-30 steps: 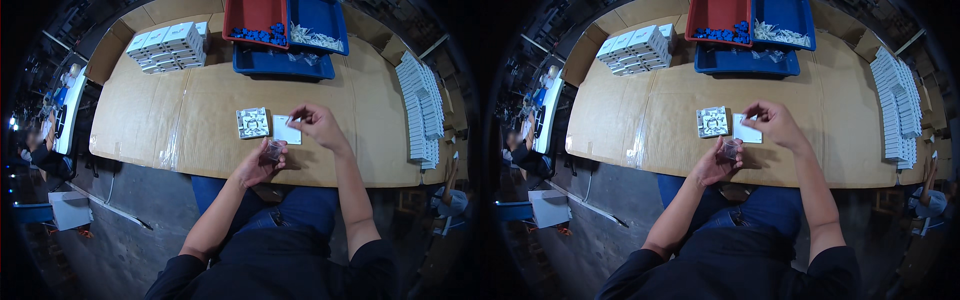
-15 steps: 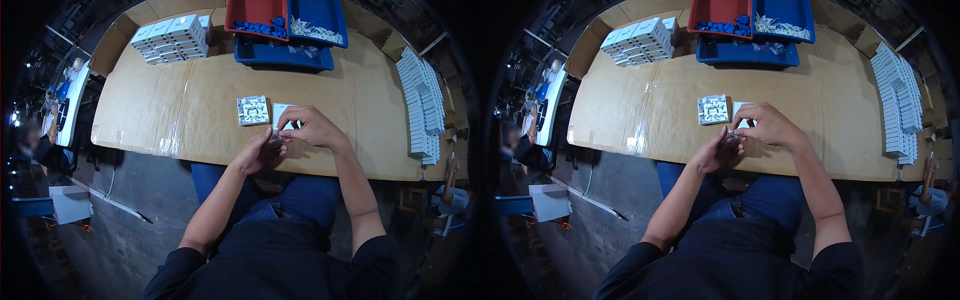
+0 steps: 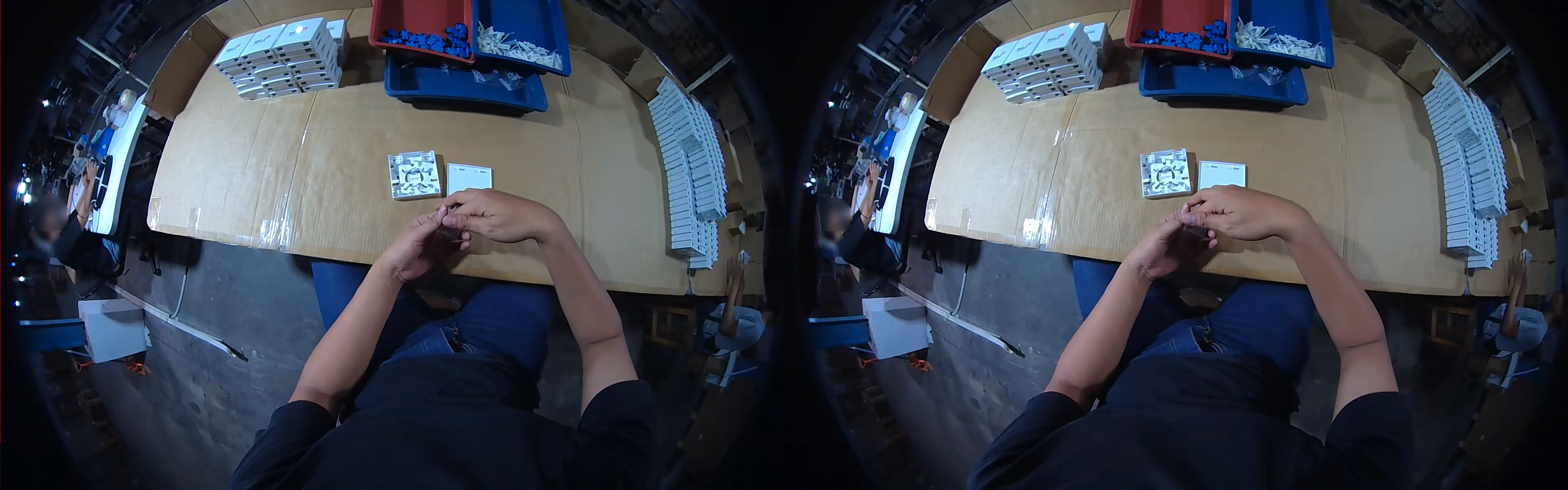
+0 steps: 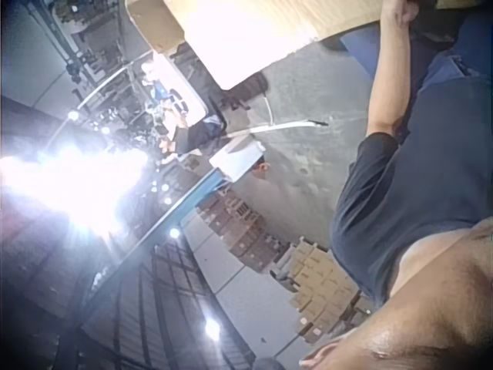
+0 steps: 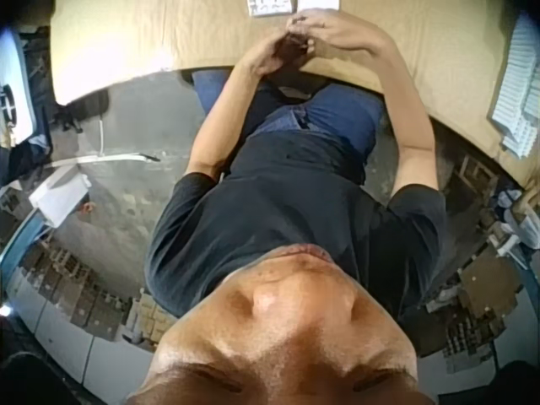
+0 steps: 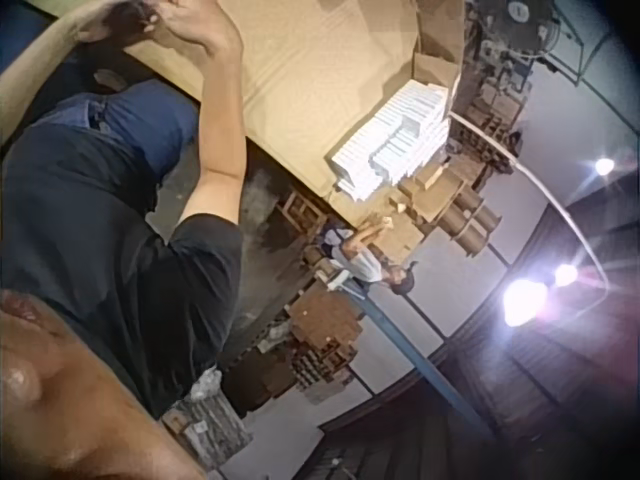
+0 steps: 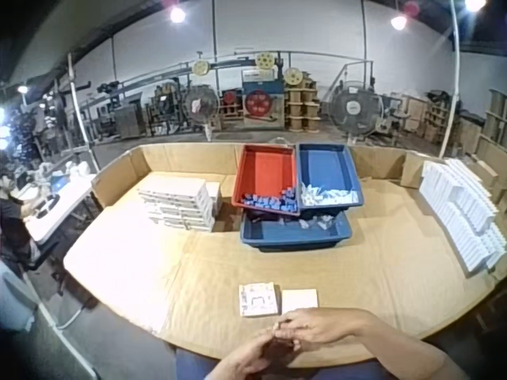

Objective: Assembling plastic housings and internal components at a factory workbench.

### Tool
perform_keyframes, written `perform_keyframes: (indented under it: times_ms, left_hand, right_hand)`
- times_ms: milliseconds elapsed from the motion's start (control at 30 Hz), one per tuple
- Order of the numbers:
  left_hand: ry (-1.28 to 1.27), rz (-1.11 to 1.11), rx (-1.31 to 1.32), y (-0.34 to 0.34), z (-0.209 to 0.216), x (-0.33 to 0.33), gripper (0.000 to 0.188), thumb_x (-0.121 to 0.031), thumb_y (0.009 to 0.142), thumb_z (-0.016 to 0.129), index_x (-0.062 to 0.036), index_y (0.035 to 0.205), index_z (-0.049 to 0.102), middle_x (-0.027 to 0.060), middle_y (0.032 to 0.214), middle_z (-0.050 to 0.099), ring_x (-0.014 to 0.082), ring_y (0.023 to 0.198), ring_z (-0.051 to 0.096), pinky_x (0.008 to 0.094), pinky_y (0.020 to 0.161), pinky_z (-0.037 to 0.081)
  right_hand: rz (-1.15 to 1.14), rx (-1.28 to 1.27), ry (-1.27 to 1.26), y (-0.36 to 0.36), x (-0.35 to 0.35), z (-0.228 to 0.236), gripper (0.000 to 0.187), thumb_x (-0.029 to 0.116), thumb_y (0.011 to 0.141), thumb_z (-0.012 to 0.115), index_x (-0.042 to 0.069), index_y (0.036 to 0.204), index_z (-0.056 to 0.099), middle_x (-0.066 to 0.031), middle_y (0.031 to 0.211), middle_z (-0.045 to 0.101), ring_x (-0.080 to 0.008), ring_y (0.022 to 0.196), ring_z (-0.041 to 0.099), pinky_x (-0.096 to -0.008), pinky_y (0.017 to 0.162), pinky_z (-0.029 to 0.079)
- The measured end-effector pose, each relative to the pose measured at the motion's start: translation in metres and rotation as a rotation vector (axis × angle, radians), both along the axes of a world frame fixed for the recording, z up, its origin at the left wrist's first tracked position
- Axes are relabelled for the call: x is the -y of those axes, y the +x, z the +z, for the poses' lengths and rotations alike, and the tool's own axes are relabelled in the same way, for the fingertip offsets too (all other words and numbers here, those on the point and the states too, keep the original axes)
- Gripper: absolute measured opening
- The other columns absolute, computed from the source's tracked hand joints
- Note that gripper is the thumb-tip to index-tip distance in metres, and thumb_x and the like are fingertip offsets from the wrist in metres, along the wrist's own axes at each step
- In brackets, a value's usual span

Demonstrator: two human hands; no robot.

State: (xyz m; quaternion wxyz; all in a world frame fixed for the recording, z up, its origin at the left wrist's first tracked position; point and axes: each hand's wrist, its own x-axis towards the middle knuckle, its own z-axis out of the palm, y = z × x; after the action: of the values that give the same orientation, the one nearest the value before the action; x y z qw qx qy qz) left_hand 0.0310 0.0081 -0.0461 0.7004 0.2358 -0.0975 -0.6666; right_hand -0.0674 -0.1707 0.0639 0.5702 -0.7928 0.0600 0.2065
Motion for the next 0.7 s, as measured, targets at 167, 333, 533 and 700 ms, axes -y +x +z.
perform_keyframes:
  times_ms: [167,333,533,700]
  left_hand:
    - [0.044,0.025,-0.052,-0.002,0.009,0.002,0.04,-0.041,0.107,0.058,-0.0038,0.123,0.063,0.0098,0.112,0.069,0.0244,0.107,0.067,0.0412,0.1,0.055]
    - [0.037,-0.015,-0.076,-0.001,-0.006,-0.002,0.04,-0.038,0.107,0.059,-0.004,0.126,0.063,0.0099,0.12,0.069,0.0239,0.112,0.067,0.0432,0.103,0.054]
    - [-0.044,-0.05,-0.188,0.003,-0.018,0.002,0.045,-0.038,0.111,0.051,0.0007,0.132,0.059,0.0136,0.121,0.068,0.0224,0.109,0.066,0.0395,0.098,0.055]
    - [-0.034,-0.051,-0.107,0.006,-0.011,0.001,0.054,-0.043,0.111,0.047,0.0027,0.139,0.056,0.0124,0.122,0.068,0.0211,0.108,0.066,0.0385,0.098,0.055]
  right_hand:
    - [-0.06,-0.046,0.082,-0.002,0.001,-0.01,0.042,0.032,0.111,0.053,-0.005,0.122,0.068,-0.0131,0.12,0.069,-0.021,0.105,0.067,-0.0361,0.095,0.054]
    - [0.107,0.149,-0.127,0.002,0.004,-0.012,0.037,0.029,0.109,0.054,-0.003,0.11,0.073,-0.0167,0.134,0.066,-0.026,0.112,0.066,-0.0379,0.097,0.052]
    - [0.109,0.331,-0.129,0.011,0.048,0.003,0.023,0.018,0.105,0.06,0.0,0.105,0.074,-0.0146,0.128,0.071,-0.0246,0.119,0.066,-0.0364,0.099,0.051]
    - [-0.41,0.264,-0.388,0.065,0.157,0.029,0.02,0.017,0.099,0.068,-0.001,0.103,0.076,-0.0088,0.095,0.078,-0.0159,0.088,0.072,-0.0321,0.081,0.056]
